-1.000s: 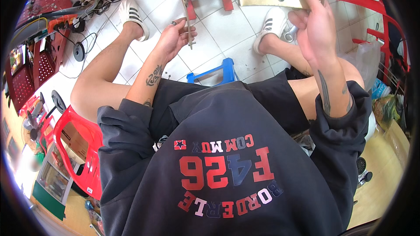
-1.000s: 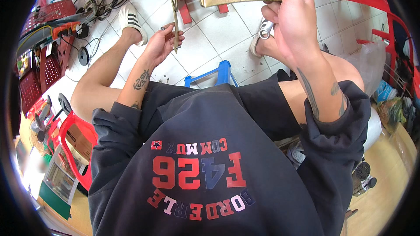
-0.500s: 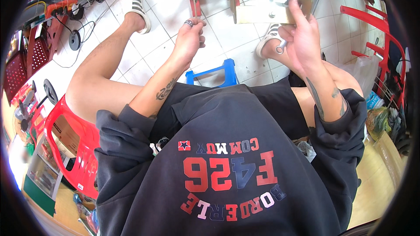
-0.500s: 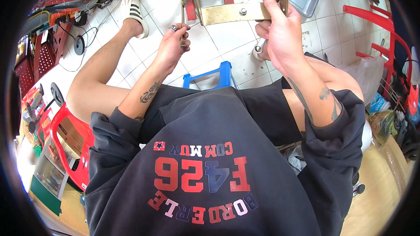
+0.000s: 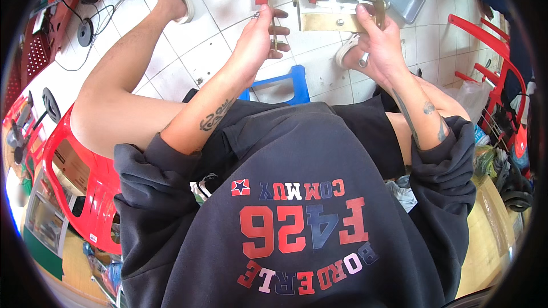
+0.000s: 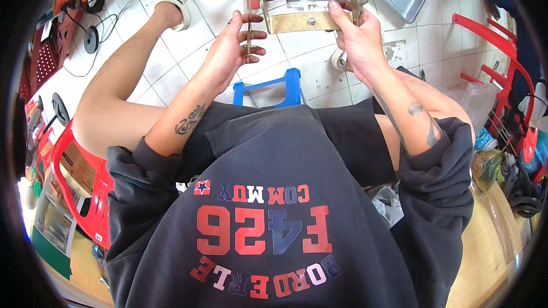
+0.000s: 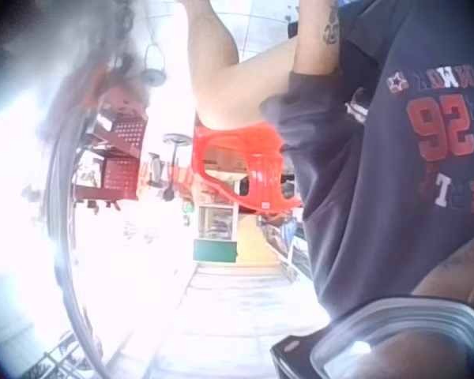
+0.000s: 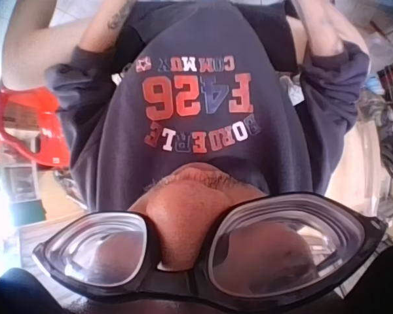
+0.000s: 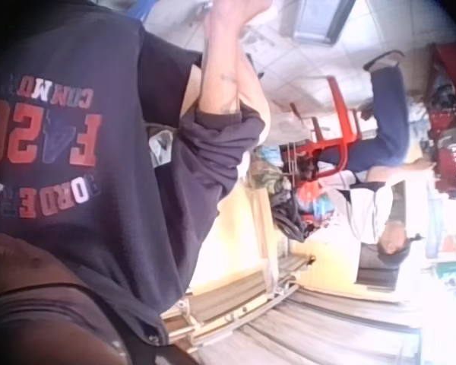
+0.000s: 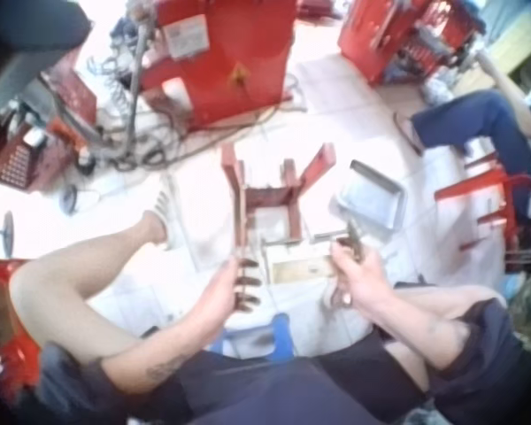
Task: The person sits on a low stool and assembles a metal bracket by inserting a bolt and tightening it with a wrench. They repeatedly adjust the bolt and inspect the fit of the components throughout the process.
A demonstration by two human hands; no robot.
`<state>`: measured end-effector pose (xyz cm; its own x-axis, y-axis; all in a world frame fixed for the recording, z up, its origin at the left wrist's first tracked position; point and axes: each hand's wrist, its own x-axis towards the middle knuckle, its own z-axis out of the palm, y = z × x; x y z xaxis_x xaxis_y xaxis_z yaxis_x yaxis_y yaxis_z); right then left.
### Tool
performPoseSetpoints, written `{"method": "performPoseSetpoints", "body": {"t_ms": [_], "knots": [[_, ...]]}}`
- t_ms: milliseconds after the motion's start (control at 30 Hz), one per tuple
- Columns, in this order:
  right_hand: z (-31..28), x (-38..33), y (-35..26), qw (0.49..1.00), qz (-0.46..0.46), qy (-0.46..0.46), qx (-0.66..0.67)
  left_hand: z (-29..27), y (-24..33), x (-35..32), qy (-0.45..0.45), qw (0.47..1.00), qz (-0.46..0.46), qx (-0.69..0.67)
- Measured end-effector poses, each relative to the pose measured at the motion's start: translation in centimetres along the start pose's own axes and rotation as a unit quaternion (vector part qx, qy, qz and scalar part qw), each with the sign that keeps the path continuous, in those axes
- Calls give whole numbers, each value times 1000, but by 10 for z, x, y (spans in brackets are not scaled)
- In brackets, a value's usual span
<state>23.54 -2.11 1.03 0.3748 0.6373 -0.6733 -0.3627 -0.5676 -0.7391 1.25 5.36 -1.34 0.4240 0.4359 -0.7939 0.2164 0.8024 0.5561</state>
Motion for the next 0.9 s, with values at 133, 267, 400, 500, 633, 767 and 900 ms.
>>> {"method": "performPoseSetpoints", "body": {"t_ms": [133, 267, 400, 500, 633, 767, 900], "knots": [[0, 3, 6, 998, -6, -36, -46, -5, -2, -1, -22, 1000, -9, -3], [-8, 4, 21, 999, 4, -45, -26, -12, -4, -9, -41, 999, 7, -8], [-6, 6, 30, 998, 25, -62, 2, -8, -7, -22, -11, 999, 20, -48], [-5, 6, 36, 996, 51, -74, -10, -6, -15, -23, -3, 996, 13, -85], [-5, 8, 44, 993, 78, -84, -12, -7, -22, -18, -22, 993, 17, -116], [-4, 3, 43, 992, 85, -89, 0, -2, -27, -17, 1, 994, 25, -103], [3, 2, 39, 993, 75, -87, -11, -2, -23, -19, 6, 999, 28, -41]]}}
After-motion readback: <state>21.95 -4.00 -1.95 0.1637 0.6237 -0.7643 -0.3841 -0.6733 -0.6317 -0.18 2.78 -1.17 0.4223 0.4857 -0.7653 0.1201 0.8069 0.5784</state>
